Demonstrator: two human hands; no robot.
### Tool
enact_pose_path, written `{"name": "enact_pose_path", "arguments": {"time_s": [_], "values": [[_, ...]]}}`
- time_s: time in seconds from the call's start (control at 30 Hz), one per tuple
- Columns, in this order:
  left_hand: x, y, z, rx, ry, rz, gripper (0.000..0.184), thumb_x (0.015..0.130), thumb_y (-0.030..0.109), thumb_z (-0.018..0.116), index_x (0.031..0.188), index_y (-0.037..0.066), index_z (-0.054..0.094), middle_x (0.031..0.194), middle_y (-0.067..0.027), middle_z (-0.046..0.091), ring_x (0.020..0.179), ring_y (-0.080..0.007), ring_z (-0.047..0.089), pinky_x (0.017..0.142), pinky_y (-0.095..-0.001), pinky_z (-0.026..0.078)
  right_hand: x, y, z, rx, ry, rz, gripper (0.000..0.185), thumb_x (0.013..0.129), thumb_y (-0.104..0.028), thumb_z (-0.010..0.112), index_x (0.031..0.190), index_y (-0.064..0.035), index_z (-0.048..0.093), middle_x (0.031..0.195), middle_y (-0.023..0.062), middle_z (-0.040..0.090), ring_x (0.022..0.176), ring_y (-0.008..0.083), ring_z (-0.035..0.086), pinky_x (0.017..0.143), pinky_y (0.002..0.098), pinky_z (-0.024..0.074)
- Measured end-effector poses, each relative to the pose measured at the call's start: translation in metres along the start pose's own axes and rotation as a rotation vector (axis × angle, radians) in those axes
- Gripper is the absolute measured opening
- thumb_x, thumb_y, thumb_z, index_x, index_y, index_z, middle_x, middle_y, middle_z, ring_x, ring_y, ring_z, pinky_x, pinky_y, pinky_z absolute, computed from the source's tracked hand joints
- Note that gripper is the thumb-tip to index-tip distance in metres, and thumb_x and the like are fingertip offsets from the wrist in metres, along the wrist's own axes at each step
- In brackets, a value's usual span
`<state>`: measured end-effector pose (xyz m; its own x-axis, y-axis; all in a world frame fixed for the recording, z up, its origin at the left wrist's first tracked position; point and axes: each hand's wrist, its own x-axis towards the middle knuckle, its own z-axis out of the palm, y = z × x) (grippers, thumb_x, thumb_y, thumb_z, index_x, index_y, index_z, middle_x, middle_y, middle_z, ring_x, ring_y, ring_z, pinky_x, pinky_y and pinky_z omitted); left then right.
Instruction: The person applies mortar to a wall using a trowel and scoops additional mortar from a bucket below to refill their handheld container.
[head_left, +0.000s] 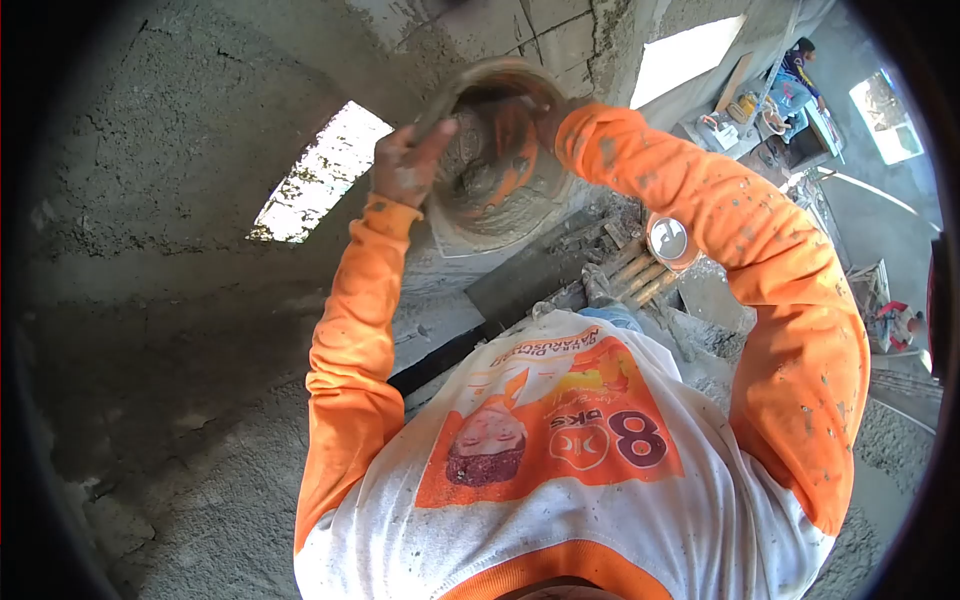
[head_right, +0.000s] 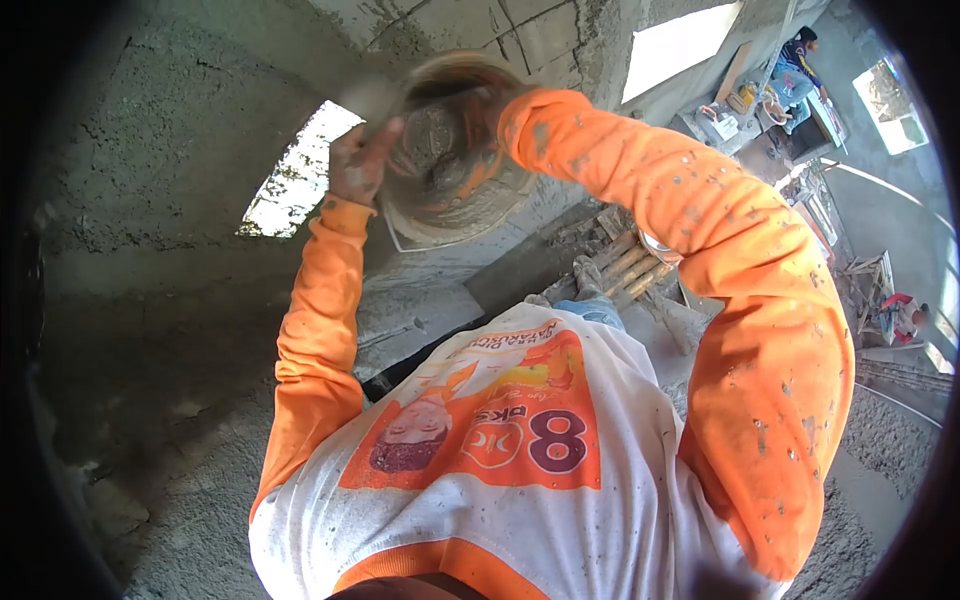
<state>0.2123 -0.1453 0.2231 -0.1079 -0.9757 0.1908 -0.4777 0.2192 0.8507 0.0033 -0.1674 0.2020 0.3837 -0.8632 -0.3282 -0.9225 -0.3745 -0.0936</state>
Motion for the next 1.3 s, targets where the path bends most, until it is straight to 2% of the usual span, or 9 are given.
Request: {"name": "enact_pose_path", "arguments": {"time_s": [0.23,0.3,0.53,0.73,0.77,0.83,0.93,1.1,1.3], "values": [[0.010,0.019,0.052,-0.006,-0.416,-0.037,0.033,0.071,0.030,0.067,0.071,-0.002,0.059,0.050,0.0020,0.046,0.051,-0.0051,0.037,0.045,-0.0247,0.035,-0.020,0.041,0.114,1.145,-0.803,0.217,0.036,0.085,-0.041,0.038,0.112,-0.0193,0.048,0.068,0.0073,0.052,0.050,0.0209,0.051,0.044,0.0392,0.0438],[-0.002,0.014,0.059,-0.119,-0.351,-0.017,0.031,0.072,0.029,0.067,0.071,-0.001,0.060,0.050,0.0018,0.046,0.051,-0.0051,0.037,0.045,-0.0253,0.035,-0.006,0.038,0.184,1.892,-1.653,-0.157,0.044,0.085,-0.047,0.038,0.117,-0.0171,0.042,0.069,0.0076,0.054,0.049,0.0180,0.050,0.045,0.0328,0.0445],[-0.026,-0.054,0.015,0.207,0.134,0.123,0.033,0.079,0.030,0.060,0.070,-0.002,0.057,0.056,0.0028,0.050,0.051,-0.0072,0.036,0.046,-0.0262,0.035,-0.046,-0.028,0.183,2.336,-1.272,-0.404,0.049,0.085,-0.049,0.035,0.118,-0.0125,0.038,0.063,0.0038,0.046,0.042,0.0125,0.045,0.035,0.0268,0.0394],[-0.081,-0.117,0.030,0.045,0.799,-0.620,0.067,0.078,0.060,0.041,0.092,-0.003,0.060,0.072,-0.0080,0.058,0.064,-0.0143,0.047,0.061,-0.0298,0.042,-0.040,-0.003,0.161,2.349,-1.022,-0.377,0.050,0.084,-0.050,0.037,0.119,-0.0144,0.039,0.065,0.0034,0.045,0.045,0.0117,0.041,0.039,0.0265,0.0368],[-0.089,-0.071,0.030,-0.146,0.697,-0.813,0.080,0.074,0.068,0.038,0.111,-0.002,0.051,0.107,-0.0134,0.055,0.096,-0.0201,0.052,0.085,-0.0285,0.039,-0.032,0.001,0.157,2.322,-0.881,-0.204,0.052,0.083,-0.052,0.038,0.119,-0.0146,0.041,0.065,0.0022,0.043,0.047,0.0113,0.041,0.040,0.0257,0.0358],[-0.111,-0.172,0.040,-0.461,0.798,-0.682,0.076,0.068,0.067,0.049,0.095,-0.003,0.061,0.082,-0.0069,0.062,0.067,-0.0133,0.055,0.063,-0.0261,0.047,-0.008,0.022,0.136,2.256,-0.684,-0.263,0.054,0.082,-0.054,0.036,0.118,-0.0142,0.042,0.064,0.0028,0.045,0.049,0.0131,0.043,0.043,0.0265,0.0373],[-0.148,-0.198,0.047,-0.419,0.877,-0.829,0.079,0.065,0.068,0.052,0.097,-0.005,0.059,0.086,-0.0090,0.061,0.071,-0.0166,0.054,0.066,-0.0299,0.045,-0.019,0.066,0.038,2.471,-0.452,-0.252,0.048,0.085,-0.045,0.032,0.120,-0.0120,0.039,0.065,0.0043,0.047,0.047,0.0155,0.045,0.041,0.0291,0.0388],[-0.179,-0.209,0.044,-0.281,0.911,-0.941,0.078,0.065,0.067,0.053,0.097,-0.005,0.059,0.085,-0.0092,0.061,0.070,-0.0171,0.054,0.066,-0.0302,0.045,-0.101,0.113,-0.124,1.616,1.323,-0.563,0.039,0.086,-0.031,0.033,0.116,-0.0054,0.036,0.063,0.0096,0.048,0.043,0.0199,0.051,0.039,0.0317,0.0419],[-0.183,-0.213,0.033,-0.227,0.948,-1.012,0.077,0.065,0.066,0.054,0.096,-0.005,0.059,0.085,-0.0095,0.061,0.070,-0.0176,0.054,0.066,-0.0306,0.046,-0.139,0.134,-0.247,1.367,2.364,-0.373,0.034,0.085,-0.019,0.044,0.112,-0.0007,0.036,0.069,0.0127,0.049,0.060,0.0225,0.057,0.050,0.0329,0.0466]]}}
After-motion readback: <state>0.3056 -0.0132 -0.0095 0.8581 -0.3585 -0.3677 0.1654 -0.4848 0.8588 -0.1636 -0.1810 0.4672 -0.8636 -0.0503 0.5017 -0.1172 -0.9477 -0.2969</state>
